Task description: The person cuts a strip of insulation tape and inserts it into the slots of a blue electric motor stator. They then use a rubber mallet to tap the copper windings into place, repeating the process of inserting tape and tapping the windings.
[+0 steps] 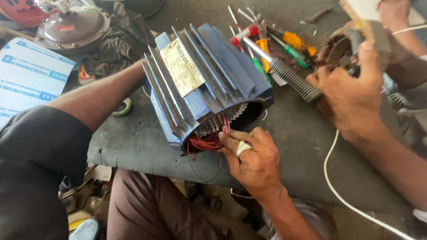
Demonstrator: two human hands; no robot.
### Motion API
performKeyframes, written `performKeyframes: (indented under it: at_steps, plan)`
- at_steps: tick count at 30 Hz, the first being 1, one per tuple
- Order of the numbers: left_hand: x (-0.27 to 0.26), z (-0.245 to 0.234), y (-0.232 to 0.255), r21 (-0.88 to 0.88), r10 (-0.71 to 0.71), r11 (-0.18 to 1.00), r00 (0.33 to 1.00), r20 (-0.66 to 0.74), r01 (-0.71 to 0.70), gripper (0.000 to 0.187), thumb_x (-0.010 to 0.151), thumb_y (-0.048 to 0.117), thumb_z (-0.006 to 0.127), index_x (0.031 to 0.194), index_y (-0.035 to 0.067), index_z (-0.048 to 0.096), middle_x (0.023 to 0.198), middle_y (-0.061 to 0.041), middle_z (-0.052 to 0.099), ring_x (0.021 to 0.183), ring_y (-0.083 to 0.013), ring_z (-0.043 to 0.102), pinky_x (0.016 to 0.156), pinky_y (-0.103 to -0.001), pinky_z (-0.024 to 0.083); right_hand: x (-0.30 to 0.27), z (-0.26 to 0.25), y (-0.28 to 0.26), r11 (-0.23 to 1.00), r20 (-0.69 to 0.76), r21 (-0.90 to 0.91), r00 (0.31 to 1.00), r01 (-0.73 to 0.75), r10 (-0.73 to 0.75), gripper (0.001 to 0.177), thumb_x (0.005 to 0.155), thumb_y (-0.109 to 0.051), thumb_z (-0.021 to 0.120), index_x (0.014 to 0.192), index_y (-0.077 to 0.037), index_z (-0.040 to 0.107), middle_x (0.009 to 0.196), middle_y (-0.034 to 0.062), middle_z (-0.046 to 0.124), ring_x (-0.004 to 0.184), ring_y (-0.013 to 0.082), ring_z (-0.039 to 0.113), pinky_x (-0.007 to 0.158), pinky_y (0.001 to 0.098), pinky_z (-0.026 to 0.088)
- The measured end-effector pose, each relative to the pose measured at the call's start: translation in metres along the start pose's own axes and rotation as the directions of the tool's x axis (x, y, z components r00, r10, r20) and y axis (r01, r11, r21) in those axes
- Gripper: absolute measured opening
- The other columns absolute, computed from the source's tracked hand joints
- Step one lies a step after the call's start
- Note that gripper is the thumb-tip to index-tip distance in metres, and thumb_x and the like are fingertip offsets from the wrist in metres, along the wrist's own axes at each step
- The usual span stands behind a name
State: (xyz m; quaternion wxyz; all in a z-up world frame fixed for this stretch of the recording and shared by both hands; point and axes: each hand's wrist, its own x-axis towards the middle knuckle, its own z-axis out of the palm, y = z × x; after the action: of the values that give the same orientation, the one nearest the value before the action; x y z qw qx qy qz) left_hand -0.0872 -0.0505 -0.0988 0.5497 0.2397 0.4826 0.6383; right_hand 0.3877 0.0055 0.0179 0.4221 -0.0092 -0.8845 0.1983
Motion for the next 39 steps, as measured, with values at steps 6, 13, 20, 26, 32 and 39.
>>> performKeyframes:
  at_steps: [6,13,20,26,32,39]
  plan:
    - [0.023,-0.034,-0.022,-0.103,-0.049,0.993,0.999,0.021,0.051,0.033,0.110,0.022,0.056,0.132,0.001,0.067,0.121,-0.014,0.073,0.100,-0.0191,0.074,0.086,-0.030,0.060,-0.007,0.004,-0.010,0.998,0.010,-0.066,1.000,-0.022,0.022,0.026,0.077,-0.008,0.086,0.101,-0.007,0.078,0.106,0.0057,0.077,0.076,0.0224,0.059,0.069,0.0377,0.045]
    - [0.021,-0.022,-0.018,-0.058,-0.041,0.997,0.999,0.027,0.042,0.032,0.109,0.023,0.058,0.130,0.001,0.067,0.119,-0.013,0.073,0.099,-0.0189,0.074,0.085,-0.030,0.059,-0.007,0.005,-0.009,0.957,0.004,0.221,0.981,-0.188,0.191,0.041,0.081,-0.009,0.084,0.117,0.000,0.067,0.105,0.0134,0.071,0.089,0.0310,0.068,0.078,0.0408,0.055]
    - [0.030,-0.002,-0.004,0.019,-0.022,1.000,0.998,0.067,0.021,0.031,0.108,0.023,0.060,0.128,0.001,0.068,0.117,-0.013,0.073,0.098,-0.0186,0.073,0.084,-0.031,0.059,-0.002,0.000,-0.013,0.966,0.008,0.234,0.994,-0.111,0.112,0.035,0.084,-0.001,0.078,0.117,-0.009,0.073,0.108,0.0119,0.073,0.096,0.0276,0.075,0.083,0.0343,0.061]
    - [0.030,-0.005,0.005,0.052,-0.002,0.999,0.997,0.078,-0.002,0.031,0.107,0.024,0.061,0.127,0.001,0.069,0.116,-0.013,0.073,0.097,-0.0184,0.073,0.083,-0.031,0.059,-0.005,0.003,-0.009,0.963,0.020,0.205,0.985,-0.172,0.172,0.027,0.081,-0.004,0.082,0.108,-0.009,0.078,0.109,0.0108,0.075,0.093,0.0247,0.077,0.081,0.0322,0.061]
    - [0.033,-0.003,0.014,0.076,0.001,0.997,0.996,0.089,-0.007,0.031,0.107,0.025,0.062,0.125,0.001,0.069,0.114,-0.013,0.073,0.096,-0.0182,0.073,0.082,-0.031,0.058,-0.005,0.005,-0.006,0.978,-0.025,0.162,0.991,-0.130,0.135,0.028,0.076,-0.008,0.087,0.103,-0.009,0.080,0.111,0.0101,0.076,0.100,0.0254,0.074,0.086,0.0341,0.058]
    - [0.029,0.004,0.013,0.101,-0.009,0.995,0.996,0.086,0.001,0.030,0.106,0.025,0.064,0.123,0.001,0.070,0.113,-0.012,0.073,0.094,-0.0180,0.072,0.082,-0.031,0.058,-0.002,0.002,-0.004,0.988,-0.017,0.136,0.996,-0.080,0.083,0.023,0.080,-0.009,0.085,0.102,-0.010,0.080,0.114,0.0054,0.077,0.096,0.0197,0.071,0.086,0.0328,0.055]
